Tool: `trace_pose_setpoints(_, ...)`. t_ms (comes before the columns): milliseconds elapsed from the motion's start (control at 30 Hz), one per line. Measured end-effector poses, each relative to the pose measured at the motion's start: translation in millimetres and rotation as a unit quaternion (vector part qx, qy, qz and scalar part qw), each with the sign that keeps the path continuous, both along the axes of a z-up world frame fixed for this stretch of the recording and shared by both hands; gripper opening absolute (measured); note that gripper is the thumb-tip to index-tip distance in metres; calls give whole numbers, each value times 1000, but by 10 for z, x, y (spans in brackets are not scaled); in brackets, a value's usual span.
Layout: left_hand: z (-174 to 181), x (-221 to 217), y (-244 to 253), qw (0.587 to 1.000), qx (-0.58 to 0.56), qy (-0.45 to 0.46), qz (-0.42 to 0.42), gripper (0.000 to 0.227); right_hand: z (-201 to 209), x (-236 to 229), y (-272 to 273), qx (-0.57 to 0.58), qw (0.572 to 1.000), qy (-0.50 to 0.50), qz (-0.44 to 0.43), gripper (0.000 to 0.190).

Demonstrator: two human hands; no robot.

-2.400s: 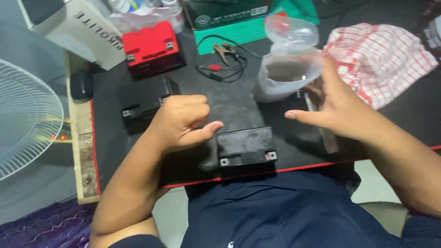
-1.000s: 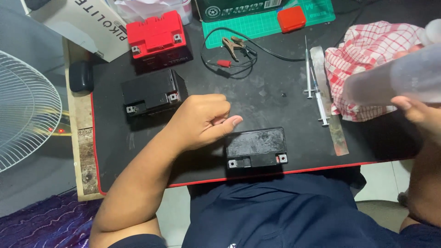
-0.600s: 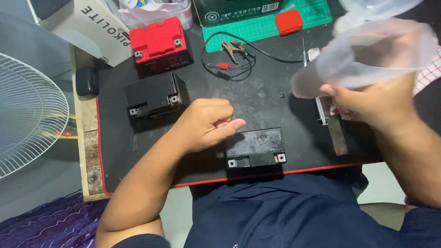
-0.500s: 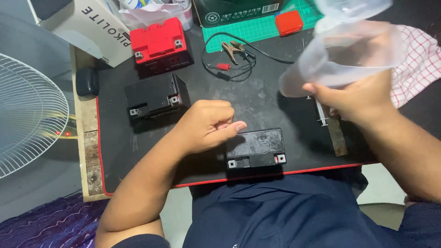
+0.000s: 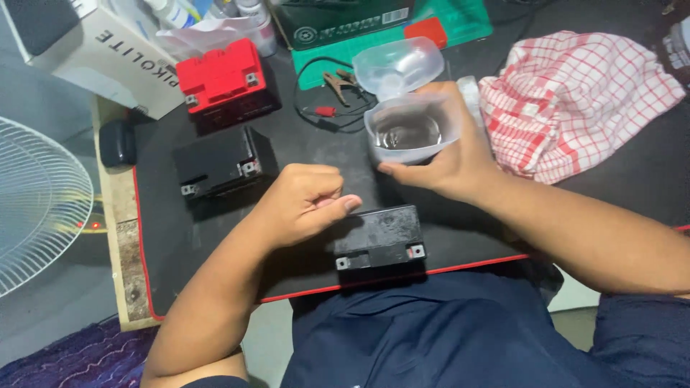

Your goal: The person removes the top cover of a black battery using a flathead screwdriver. They then use a cloth to wipe the battery terminals and remove the blue caps from the cells, placing them on a metal plate.

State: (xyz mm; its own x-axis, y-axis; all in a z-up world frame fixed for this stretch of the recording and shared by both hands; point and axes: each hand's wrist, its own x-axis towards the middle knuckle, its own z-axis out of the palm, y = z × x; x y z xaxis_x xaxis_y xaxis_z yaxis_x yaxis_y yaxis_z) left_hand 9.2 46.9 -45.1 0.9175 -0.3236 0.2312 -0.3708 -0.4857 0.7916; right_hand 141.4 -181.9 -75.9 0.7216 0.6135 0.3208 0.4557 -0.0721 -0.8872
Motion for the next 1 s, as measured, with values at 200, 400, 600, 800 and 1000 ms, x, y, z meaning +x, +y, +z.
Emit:
trace_pose_setpoints(200, -60, 75, -8, 999, -21, 35, 2, 50, -14, 41, 8, 30, 999, 3, 26, 86)
trace_pose_setpoints(400, -148, 121, 40, 997, -68, 40, 7, 54, 4, 93, -81, 75, 996, 32, 37, 86)
trace_pose_setpoints(600, -58, 66, 8, 999, -13, 43, 29, 50, 194, 260, -369, 48, 998, -31, -31, 54)
trace_pose_setpoints(800, -45, 51, -7, 998, -23, 51, 19, 52, 129, 934, -570, 230, 931, 195, -205, 19)
trace_pose_setpoints(1000, -15, 12, -28, 998, -23, 55, 8, 51, -138, 1281, -616, 239, 901, 243, -268, 26)
